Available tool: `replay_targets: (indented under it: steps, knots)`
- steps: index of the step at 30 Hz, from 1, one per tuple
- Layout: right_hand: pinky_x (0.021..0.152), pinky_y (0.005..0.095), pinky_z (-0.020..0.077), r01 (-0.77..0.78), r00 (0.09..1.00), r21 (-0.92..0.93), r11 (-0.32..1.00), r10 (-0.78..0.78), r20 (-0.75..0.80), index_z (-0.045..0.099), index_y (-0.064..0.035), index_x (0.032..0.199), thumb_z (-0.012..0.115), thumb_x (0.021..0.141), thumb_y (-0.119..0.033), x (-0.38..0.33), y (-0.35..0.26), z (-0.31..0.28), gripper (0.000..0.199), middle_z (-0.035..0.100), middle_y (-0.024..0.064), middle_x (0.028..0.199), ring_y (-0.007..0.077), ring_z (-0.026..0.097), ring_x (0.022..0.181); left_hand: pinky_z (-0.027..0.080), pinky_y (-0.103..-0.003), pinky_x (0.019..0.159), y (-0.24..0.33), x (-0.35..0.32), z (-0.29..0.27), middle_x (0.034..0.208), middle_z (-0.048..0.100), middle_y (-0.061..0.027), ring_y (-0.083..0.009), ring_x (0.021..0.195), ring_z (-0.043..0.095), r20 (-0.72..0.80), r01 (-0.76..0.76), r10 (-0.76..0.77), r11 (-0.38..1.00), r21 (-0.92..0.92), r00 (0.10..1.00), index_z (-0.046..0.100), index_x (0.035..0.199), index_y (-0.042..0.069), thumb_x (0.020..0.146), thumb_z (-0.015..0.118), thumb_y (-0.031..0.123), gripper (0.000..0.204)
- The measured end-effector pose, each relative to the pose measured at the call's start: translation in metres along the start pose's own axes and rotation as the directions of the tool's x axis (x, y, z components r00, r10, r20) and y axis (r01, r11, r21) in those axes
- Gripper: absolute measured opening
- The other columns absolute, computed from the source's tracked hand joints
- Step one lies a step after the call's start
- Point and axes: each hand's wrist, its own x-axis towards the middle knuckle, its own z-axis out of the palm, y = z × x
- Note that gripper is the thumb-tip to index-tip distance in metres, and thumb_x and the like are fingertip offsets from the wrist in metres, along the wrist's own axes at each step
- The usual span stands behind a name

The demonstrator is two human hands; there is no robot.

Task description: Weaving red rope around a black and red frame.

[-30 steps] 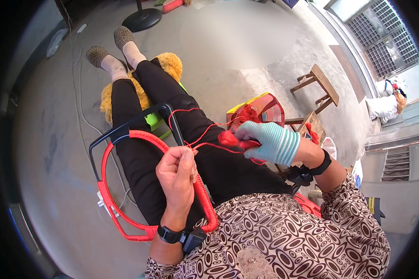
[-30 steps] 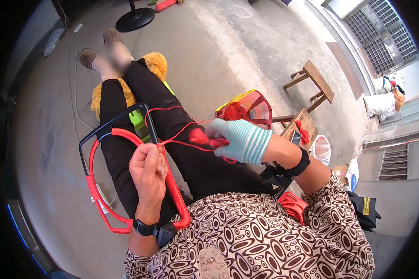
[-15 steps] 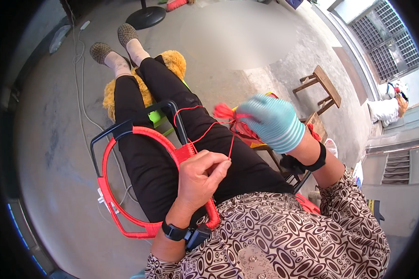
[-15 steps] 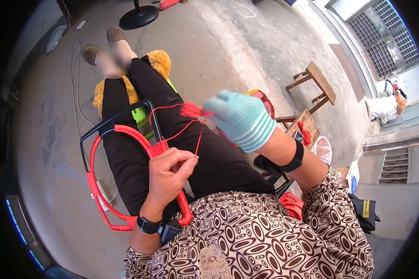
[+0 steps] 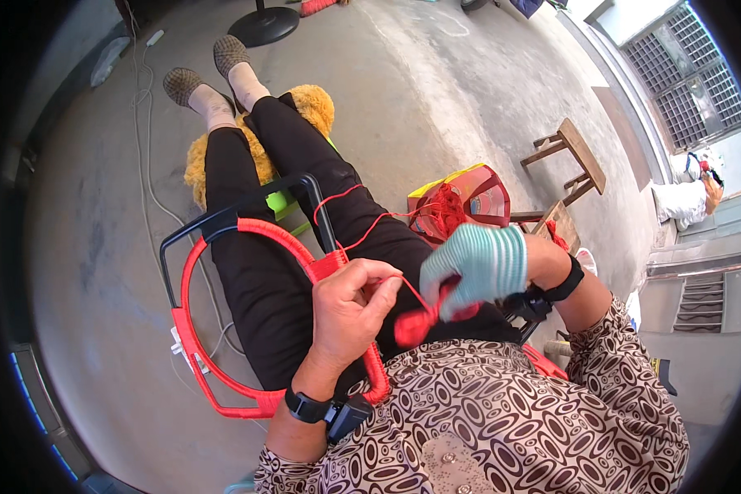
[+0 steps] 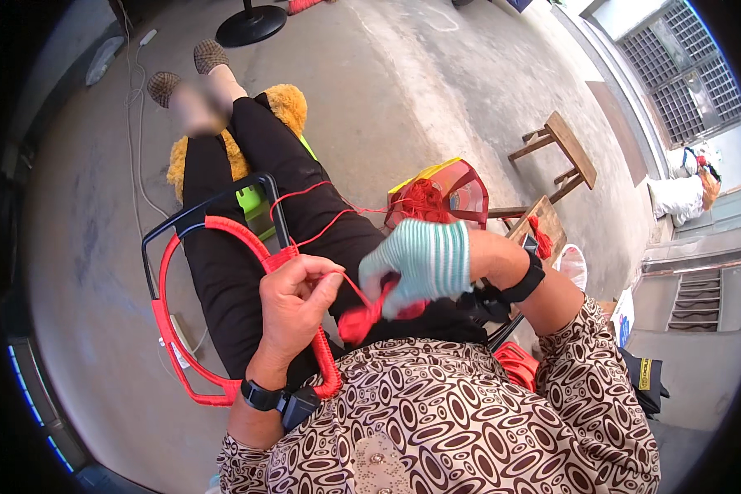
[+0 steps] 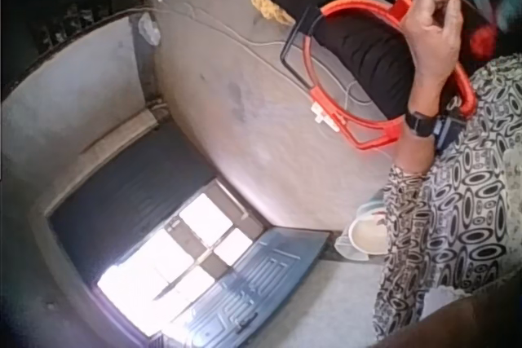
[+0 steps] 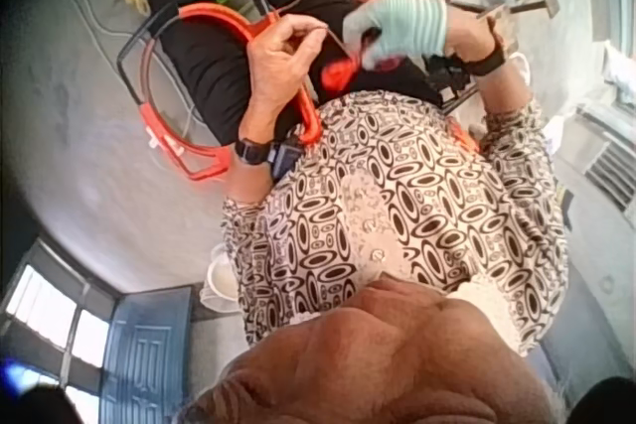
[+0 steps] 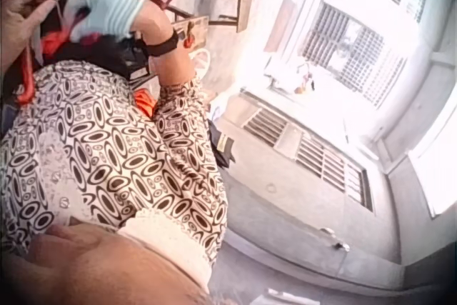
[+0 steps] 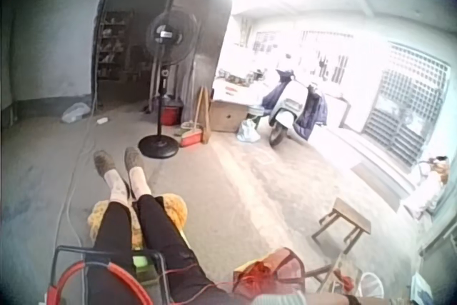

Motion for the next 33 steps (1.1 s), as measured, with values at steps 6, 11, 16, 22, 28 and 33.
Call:
replay_targets:
  steps: [6, 11, 16, 22, 28, 33]
  knots:
    - [0.06, 0.0315, 0.0514, -0.069, 0.616, -0.412, 0.908, -0.286, -0.734, 0.068, -0.0056, 0.089, 0.072, 0.076, -0.014, 0.002, 0.002, -0.004, 0.017, 0.067, 0.0091, 0.073, 0.0184, 0.067, 0.066, 0.044, -0.026, 0.054, 0.004, -0.002, -0.001, 0.073, 0.062, -0.0054, -0.0139, 0.06, 0.059, 0.075, -0.148, 0.132, 0.948, 0.282, 0.988, 0.069, 0.089, 0.004, 0.077, 0.072, 0.001, 0.013]
    - [0.064, 0.0286, 0.0506, 0.116, 0.99, 0.01, 0.993, -0.117, 0.083, 0.067, -0.0032, 0.088, 0.074, 0.076, -0.01, -0.003, 0.0, -0.005, 0.016, 0.068, 0.0043, 0.078, 0.0135, 0.065, 0.069, 0.036, -0.024, 0.049, 0.002, 0.0, 0.0, 0.071, 0.06, -0.0023, -0.0085, 0.054, 0.049, 0.065, -0.207, 0.198, 0.957, 0.204, 0.978, 0.07, 0.088, 0.004, 0.078, 0.07, 0.001, 0.01]
    - [0.069, 0.0275, 0.0499, 0.146, 0.728, 0.113, 0.983, -0.03, -0.685, 0.066, -0.0028, 0.087, 0.073, 0.076, -0.007, 0.001, 0.002, -0.004, 0.014, 0.066, 0.0039, 0.08, 0.0119, 0.063, 0.076, 0.03, -0.021, 0.044, -0.001, 0.0, 0.002, 0.073, 0.059, 0.0001, -0.0029, 0.047, 0.04, 0.062, -0.287, 0.281, 0.925, 0.249, 0.958, 0.07, 0.088, 0.003, 0.08, 0.069, 0.002, 0.009]
    - [0.068, 0.0255, 0.05, 0.236, 0.968, 0.187, 0.954, -0.248, 0.039, 0.068, -0.0025, 0.088, 0.077, 0.073, -0.008, 0.0, 0.004, -0.006, 0.019, 0.069, 0.0053, 0.082, 0.0121, 0.064, 0.071, 0.036, -0.022, 0.048, -0.003, 0.003, 0.001, 0.08, 0.063, -0.0035, -0.0063, 0.052, 0.048, 0.079, -0.322, 0.312, 0.904, 0.281, 0.947, 0.068, 0.089, 0.002, 0.078, 0.07, 0.001, 0.011]
    - [0.06, 0.0279, 0.0493, -0.073, 0.624, -0.265, 0.961, -0.163, -0.764, 0.066, -0.0039, 0.09, 0.071, 0.076, -0.01, 0.002, 0.003, -0.012, 0.016, 0.067, 0.0095, 0.075, 0.017, 0.064, 0.066, 0.048, -0.033, 0.065, -0.002, 0.005, 0.003, 0.081, 0.063, -0.0078, -0.0247, 0.075, 0.06, 0.131, -0.506, 0.499, 0.762, 0.405, 0.856, 0.066, 0.084, 0.003, 0.076, 0.071, 0.002, 0.01]
    - [0.064, 0.03, 0.0489, 0.129, 0.986, -0.099, 0.987, -0.117, 0.121, 0.068, -0.0043, 0.088, 0.071, 0.078, -0.011, -0.007, 0.001, -0.011, 0.012, 0.067, 0.0065, 0.077, 0.0166, 0.064, 0.07, 0.045, -0.033, 0.062, -0.002, 0.004, 0.001, 0.076, 0.062, -0.0072, -0.0239, 0.069, 0.057, 0.079, -0.401, 0.405, 0.824, 0.4, 0.911, 0.065, 0.083, 0.003, 0.078, 0.07, 0.004, 0.007]
